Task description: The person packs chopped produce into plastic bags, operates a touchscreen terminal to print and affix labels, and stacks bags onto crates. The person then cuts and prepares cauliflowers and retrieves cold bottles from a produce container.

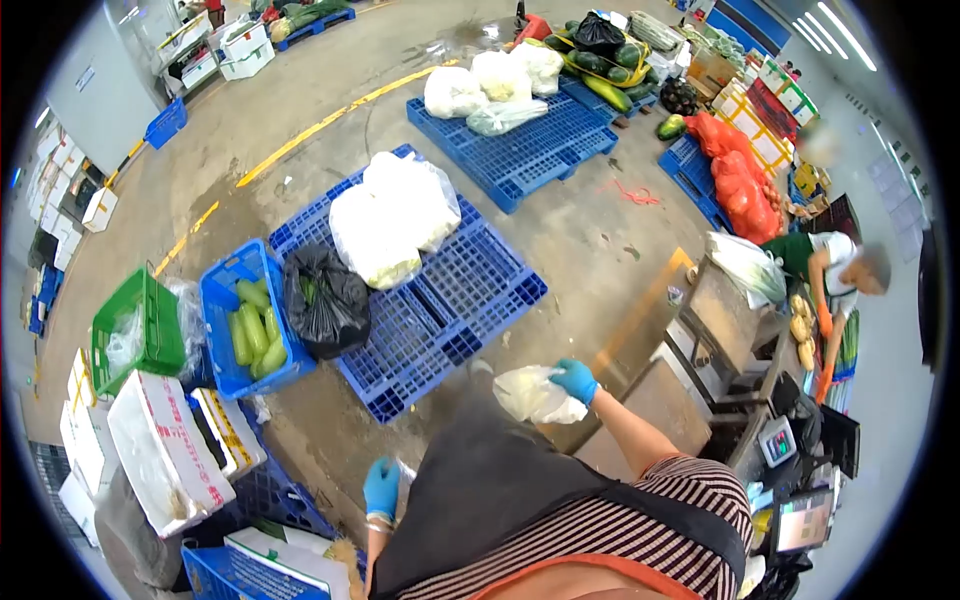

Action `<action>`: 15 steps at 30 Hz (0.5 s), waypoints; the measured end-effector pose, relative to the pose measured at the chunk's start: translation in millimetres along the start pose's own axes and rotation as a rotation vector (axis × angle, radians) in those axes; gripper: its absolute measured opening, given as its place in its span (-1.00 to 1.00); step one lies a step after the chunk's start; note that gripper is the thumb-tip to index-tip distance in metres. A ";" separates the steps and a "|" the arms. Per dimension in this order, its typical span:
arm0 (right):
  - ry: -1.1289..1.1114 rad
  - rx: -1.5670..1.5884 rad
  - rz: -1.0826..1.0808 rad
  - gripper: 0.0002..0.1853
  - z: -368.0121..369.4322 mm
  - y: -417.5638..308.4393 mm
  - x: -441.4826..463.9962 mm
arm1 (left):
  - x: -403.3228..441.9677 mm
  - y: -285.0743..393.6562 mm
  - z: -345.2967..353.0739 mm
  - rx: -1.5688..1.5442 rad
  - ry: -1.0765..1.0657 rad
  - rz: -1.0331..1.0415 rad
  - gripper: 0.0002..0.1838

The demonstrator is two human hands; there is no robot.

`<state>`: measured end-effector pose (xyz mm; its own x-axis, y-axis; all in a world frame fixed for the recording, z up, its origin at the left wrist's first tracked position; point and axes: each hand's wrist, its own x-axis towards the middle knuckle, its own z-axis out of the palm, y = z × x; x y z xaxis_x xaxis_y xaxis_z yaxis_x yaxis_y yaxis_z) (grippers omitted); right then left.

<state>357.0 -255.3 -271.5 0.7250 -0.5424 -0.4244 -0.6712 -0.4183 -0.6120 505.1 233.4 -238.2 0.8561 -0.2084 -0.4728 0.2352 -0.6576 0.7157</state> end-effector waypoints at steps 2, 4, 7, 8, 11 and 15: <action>-0.076 0.015 0.034 -0.58 9.4 14.1 60.6 | 22.7 -21.7 16.4 0.081 -0.044 -0.142 -0.52; -0.202 -0.033 0.010 -0.58 15.5 29.1 109.9 | 31.0 -11.7 28.0 0.140 -0.027 -0.280 -0.52; -0.258 -0.118 0.031 -0.67 21.8 17.9 161.9 | 67.0 -45.8 47.4 0.158 -0.132 -0.253 -0.54; -0.316 -0.171 0.044 -0.68 26.0 8.2 174.2 | 59.5 -37.0 52.2 0.165 -0.171 -0.266 -0.54; -0.331 -0.204 -0.109 -0.67 55.5 -8.5 254.4 | 74.3 44.1 56.0 -0.095 -0.060 -0.414 -0.57; -0.427 -0.133 -0.115 -0.67 83.0 -85.3 359.2 | 82.3 71.7 75.4 -0.372 0.045 -0.503 -0.59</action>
<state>687.5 -353.9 -427.2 0.7758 -0.1499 -0.6129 -0.5764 -0.5634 -0.5919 557.7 114.5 -264.6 0.6158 0.0967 -0.7820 0.7516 -0.3699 0.5461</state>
